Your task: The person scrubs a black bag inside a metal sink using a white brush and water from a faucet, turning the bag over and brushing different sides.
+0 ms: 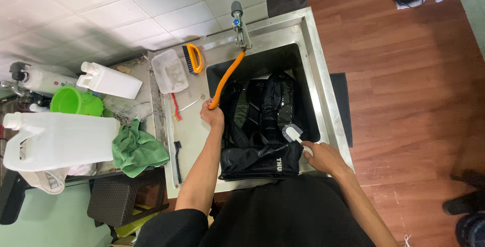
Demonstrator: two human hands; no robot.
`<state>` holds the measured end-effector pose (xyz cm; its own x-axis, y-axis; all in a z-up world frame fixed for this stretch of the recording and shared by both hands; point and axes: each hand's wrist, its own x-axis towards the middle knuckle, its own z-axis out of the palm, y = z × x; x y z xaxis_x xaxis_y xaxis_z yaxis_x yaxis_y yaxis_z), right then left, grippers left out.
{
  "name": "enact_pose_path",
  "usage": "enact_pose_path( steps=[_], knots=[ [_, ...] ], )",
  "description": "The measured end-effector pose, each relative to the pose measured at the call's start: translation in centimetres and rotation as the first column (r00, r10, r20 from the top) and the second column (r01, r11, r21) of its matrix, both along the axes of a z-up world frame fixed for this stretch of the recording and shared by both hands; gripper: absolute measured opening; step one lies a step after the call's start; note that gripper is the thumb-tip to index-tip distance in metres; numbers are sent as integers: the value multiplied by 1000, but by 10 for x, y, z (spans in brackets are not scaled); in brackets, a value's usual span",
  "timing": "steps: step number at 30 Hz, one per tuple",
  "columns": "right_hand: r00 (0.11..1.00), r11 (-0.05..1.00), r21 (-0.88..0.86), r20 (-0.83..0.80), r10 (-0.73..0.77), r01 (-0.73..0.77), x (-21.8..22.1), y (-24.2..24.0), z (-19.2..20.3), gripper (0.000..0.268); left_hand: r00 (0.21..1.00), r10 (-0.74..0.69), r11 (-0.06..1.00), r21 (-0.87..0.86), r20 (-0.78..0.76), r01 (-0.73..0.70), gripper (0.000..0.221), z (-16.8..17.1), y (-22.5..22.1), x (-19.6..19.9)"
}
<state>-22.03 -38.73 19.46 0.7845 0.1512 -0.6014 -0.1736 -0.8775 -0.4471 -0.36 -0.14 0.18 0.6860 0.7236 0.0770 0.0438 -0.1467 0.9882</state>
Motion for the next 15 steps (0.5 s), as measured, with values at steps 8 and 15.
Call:
enact_pose_path(
  steps=[8,15],
  knots=[
    [1000,1000,23,-2,-14,14,-3,-2,1,46,860,-75,980,122,-505,157,27,47,1,-37],
    [1000,999,-35,-18,25,-25,-2,0,-9,47,685,-451,891,-239,-572,387,13,32,0,-51]
  ],
)
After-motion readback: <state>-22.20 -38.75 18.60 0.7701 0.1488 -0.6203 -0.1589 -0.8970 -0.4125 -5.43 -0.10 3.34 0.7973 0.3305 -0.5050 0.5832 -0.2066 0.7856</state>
